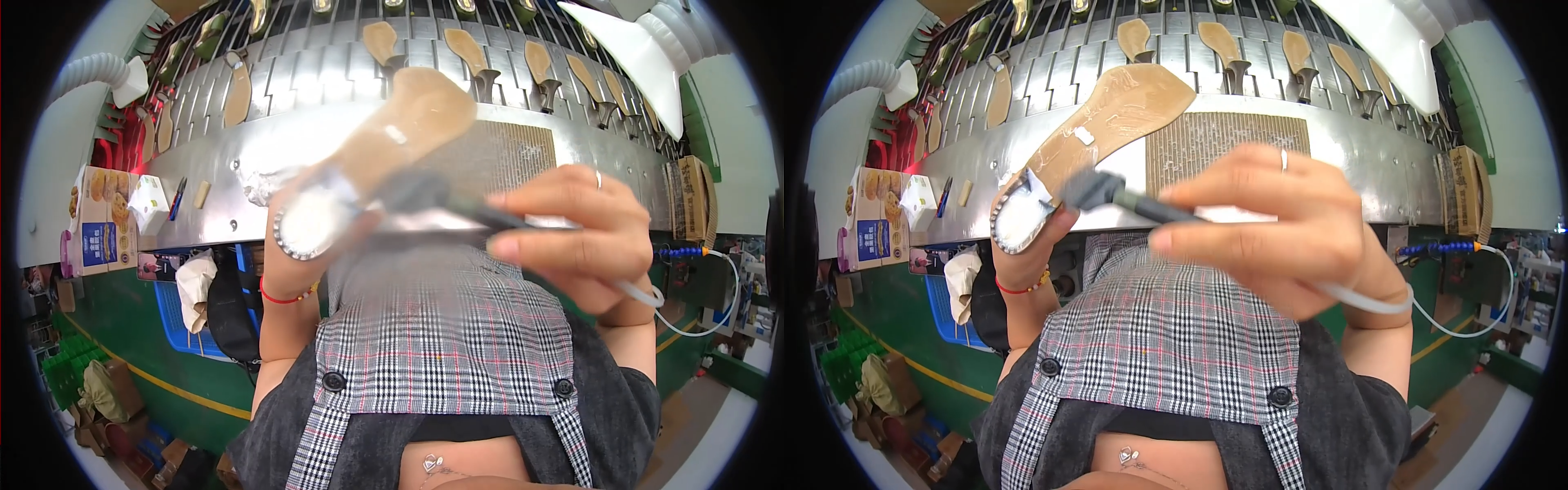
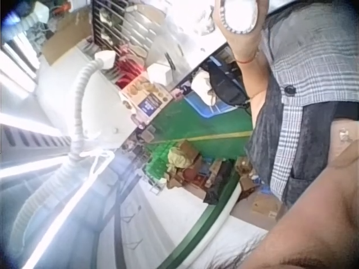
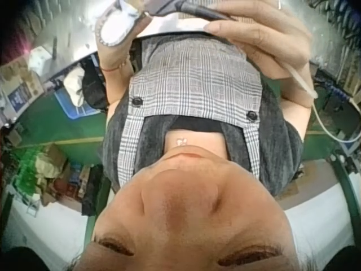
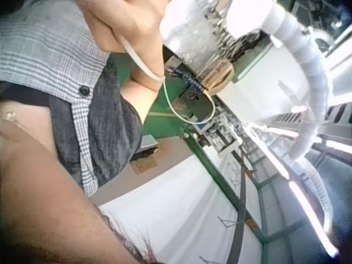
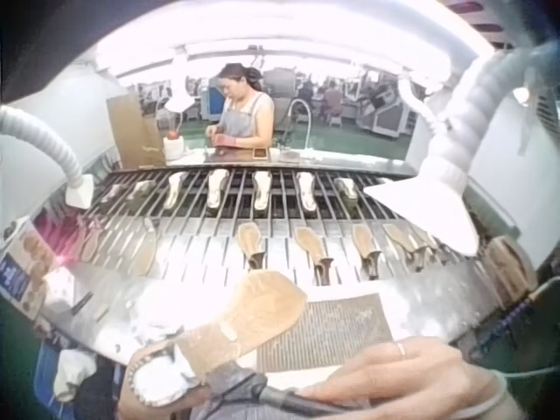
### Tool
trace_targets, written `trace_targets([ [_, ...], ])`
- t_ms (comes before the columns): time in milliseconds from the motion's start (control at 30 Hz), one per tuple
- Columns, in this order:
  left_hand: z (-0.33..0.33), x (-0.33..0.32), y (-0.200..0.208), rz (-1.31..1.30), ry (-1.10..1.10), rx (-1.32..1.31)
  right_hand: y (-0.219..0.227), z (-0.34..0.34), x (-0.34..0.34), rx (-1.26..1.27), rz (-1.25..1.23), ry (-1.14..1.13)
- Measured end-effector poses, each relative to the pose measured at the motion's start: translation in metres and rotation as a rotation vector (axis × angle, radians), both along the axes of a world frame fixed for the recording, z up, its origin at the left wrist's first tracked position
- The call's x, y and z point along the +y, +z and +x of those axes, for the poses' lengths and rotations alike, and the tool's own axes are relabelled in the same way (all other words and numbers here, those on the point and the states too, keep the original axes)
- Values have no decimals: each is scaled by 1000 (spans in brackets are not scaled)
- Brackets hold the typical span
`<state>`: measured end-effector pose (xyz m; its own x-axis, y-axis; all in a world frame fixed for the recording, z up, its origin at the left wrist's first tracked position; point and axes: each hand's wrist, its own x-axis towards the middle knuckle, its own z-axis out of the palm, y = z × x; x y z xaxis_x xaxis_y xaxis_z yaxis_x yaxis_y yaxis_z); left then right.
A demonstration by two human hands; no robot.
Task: Applying glue to the edges and surfaces of shoe soles using a brush tool.
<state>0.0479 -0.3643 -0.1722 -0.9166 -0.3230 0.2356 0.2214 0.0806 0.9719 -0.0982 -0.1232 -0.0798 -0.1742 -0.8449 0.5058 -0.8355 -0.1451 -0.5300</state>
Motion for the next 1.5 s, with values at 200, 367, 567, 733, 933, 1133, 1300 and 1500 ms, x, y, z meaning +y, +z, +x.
trace_targets([
  [200, -2, -4, -11, 247, -8, 12, -7, -17, 4, 17, -81, -47],
  [367, 4, -25, -32, -68, -180, 137, -12, -24, 7, -122, -150, 43],
  [567, 3, -19, -15, 91, -80, 78, -11, -25, 8, -201, -191, 2],
  [733, -8, -1, 5, -464, 133, 14, -20, -28, 8, -368, -153, 71],
  [933, -19, 12, -21, -782, 284, 45, -15, 11, -7, -1010, -64, -167],
  [1133, -28, 34, -32, -875, 451, 0, -25, 24, -16, -480, -133, -352],
  [1300, -32, 36, -40, -1116, 532, 50, -19, 28, -22, -221, -146, -294],
  [1500, -37, 42, -42, -1200, 538, 39, -16, 21, -25, -123, -149, -285],
])
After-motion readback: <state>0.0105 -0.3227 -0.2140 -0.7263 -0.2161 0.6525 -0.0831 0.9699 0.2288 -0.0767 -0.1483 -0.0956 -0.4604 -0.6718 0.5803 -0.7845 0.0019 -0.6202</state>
